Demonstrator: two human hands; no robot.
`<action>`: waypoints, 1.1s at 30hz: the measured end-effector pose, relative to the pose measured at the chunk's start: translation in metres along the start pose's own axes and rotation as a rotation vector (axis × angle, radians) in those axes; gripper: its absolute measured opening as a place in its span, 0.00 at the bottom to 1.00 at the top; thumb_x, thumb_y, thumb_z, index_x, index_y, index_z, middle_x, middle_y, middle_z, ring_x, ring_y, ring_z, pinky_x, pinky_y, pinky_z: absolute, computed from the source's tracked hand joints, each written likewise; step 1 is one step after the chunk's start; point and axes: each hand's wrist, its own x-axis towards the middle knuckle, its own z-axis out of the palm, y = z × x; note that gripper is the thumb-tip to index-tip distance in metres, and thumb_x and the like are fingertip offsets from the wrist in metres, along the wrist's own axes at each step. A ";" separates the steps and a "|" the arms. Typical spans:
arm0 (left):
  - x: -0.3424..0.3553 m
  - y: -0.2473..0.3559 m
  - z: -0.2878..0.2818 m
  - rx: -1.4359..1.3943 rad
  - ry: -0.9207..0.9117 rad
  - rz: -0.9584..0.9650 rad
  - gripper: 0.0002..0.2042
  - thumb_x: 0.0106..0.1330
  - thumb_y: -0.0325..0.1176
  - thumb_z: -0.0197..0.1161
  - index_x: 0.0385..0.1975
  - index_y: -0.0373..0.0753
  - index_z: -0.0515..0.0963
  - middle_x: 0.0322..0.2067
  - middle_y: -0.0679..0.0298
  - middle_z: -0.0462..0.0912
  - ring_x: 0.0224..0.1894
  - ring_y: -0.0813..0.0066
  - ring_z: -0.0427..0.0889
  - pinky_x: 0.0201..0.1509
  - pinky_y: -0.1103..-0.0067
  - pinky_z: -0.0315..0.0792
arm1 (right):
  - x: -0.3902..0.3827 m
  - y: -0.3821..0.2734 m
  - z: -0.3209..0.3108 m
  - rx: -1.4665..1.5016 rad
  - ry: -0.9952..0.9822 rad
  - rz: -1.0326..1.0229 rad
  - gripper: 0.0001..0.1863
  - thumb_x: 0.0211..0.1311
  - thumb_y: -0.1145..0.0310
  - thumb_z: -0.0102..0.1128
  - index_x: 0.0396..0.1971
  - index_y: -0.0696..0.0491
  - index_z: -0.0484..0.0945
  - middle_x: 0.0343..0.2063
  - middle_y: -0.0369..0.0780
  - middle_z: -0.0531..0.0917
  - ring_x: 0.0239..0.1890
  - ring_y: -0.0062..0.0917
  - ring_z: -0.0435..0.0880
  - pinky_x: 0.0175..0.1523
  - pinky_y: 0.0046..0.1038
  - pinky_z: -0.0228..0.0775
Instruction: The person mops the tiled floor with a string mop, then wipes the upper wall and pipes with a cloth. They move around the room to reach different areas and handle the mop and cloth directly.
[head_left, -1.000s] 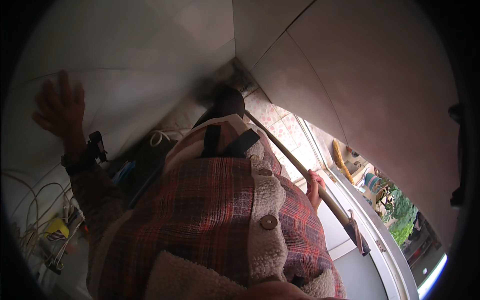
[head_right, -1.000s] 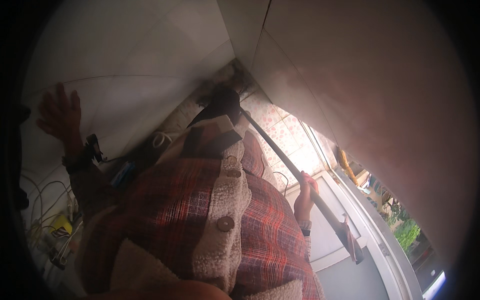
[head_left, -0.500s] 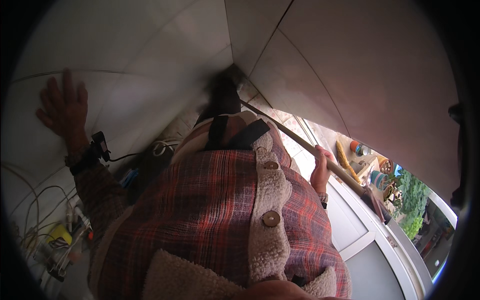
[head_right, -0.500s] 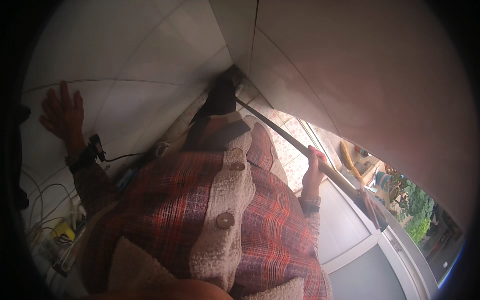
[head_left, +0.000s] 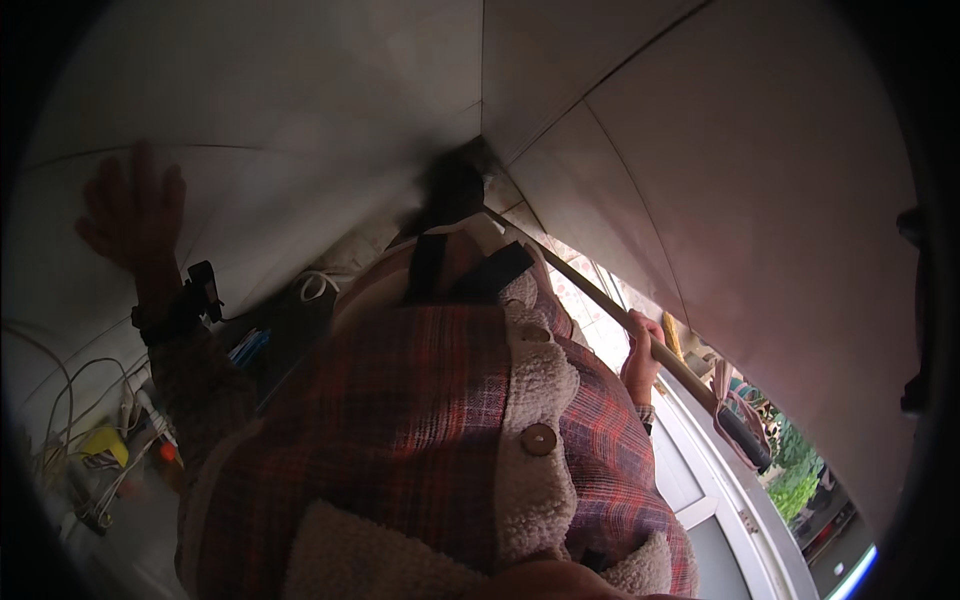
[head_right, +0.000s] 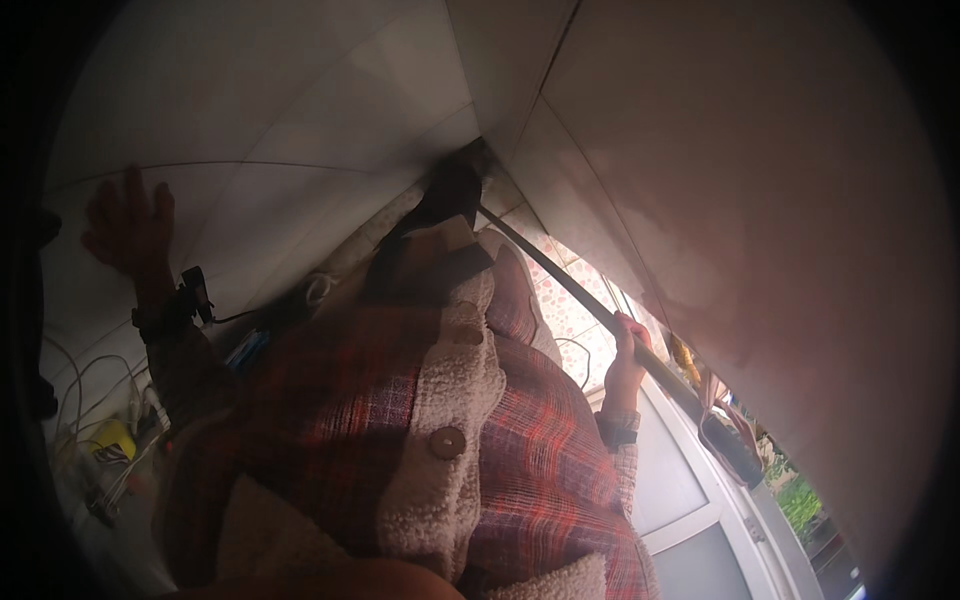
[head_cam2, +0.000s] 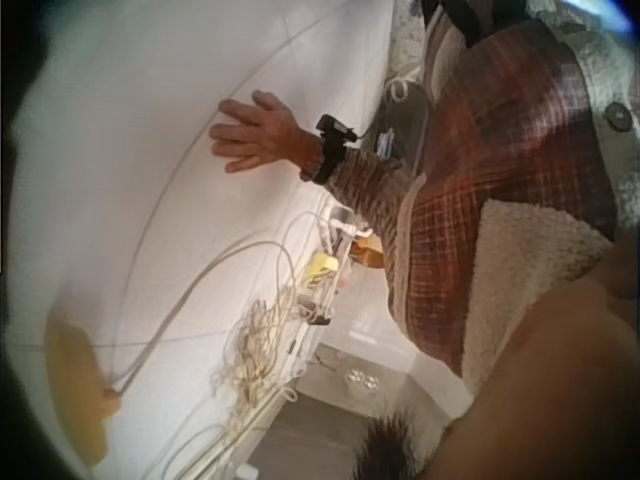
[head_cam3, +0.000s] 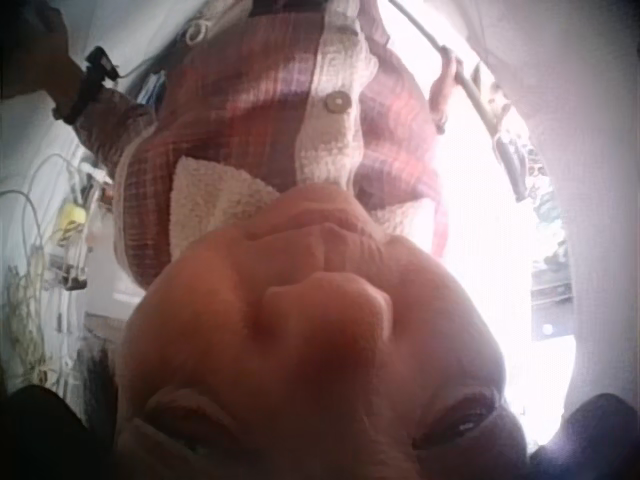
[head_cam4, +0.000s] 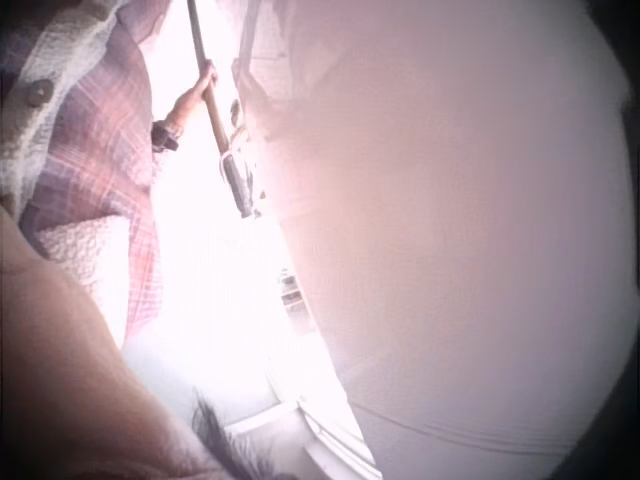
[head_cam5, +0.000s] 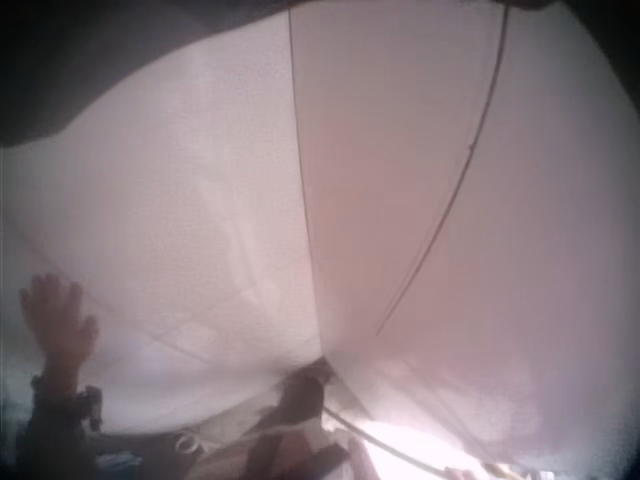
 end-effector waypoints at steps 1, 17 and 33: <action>0.000 0.002 0.000 0.025 -0.087 -0.035 0.19 0.64 0.60 0.56 0.49 0.60 0.78 0.46 0.67 0.77 0.45 0.66 0.78 0.37 0.68 0.64 | 0.000 -0.001 -0.001 0.013 0.026 0.033 0.09 0.66 0.68 0.58 0.37 0.59 0.76 0.47 0.48 0.81 0.55 0.30 0.78 0.66 0.34 0.64; -0.007 0.002 0.004 0.005 0.016 -0.021 0.21 0.65 0.62 0.52 0.54 0.67 0.76 0.50 0.72 0.75 0.47 0.72 0.75 0.46 0.69 0.59 | -0.030 0.011 0.001 -0.123 -0.222 0.098 0.08 0.65 0.76 0.57 0.43 0.58 0.76 0.53 0.46 0.78 0.60 0.31 0.74 0.69 0.36 0.62; 0.003 0.010 0.001 -0.064 0.079 -0.057 0.22 0.68 0.63 0.44 0.54 0.65 0.75 0.45 0.71 0.73 0.44 0.72 0.75 0.38 0.69 0.56 | 0.042 0.004 0.027 -0.315 -0.555 0.123 0.09 0.63 0.80 0.52 0.42 0.59 0.76 0.51 0.48 0.79 0.57 0.34 0.76 0.67 0.37 0.63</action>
